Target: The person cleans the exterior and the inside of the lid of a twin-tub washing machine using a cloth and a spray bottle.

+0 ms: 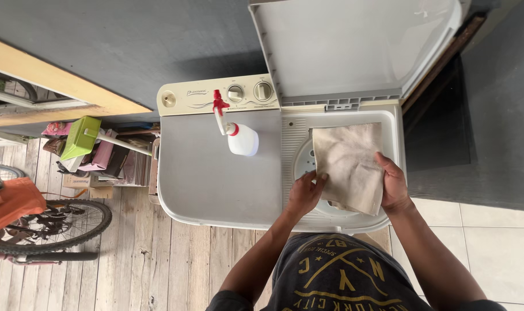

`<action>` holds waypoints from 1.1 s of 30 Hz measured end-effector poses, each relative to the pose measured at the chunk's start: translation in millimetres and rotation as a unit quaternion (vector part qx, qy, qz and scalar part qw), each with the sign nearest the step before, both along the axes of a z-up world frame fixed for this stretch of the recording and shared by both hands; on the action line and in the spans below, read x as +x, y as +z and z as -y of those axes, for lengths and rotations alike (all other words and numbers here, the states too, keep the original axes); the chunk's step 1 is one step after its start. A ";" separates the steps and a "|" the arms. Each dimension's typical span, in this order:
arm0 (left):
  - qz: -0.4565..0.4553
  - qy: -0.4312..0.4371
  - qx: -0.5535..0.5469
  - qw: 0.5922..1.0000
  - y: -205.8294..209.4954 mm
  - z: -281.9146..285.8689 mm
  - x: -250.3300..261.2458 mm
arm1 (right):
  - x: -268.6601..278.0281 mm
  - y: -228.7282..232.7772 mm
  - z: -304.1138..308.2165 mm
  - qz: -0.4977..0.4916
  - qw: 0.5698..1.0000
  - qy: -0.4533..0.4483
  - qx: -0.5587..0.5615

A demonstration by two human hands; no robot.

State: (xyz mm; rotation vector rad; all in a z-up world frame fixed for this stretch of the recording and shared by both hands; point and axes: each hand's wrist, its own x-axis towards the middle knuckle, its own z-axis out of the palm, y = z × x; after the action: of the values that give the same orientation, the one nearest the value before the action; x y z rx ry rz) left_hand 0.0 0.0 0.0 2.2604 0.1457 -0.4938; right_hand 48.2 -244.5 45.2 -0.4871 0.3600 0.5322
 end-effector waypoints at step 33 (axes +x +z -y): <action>0.110 -0.161 -0.303 0.933 170.2 -105.9 44.1 | 16.8 11.1 -70.0 0.074 0.991 -0.070 -0.081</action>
State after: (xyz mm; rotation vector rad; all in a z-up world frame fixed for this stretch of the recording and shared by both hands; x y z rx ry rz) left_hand 44.1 105.9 170.2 1.7093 -0.4449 -0.3824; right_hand 65.0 -174.5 56.4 -0.6503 0.2937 0.3295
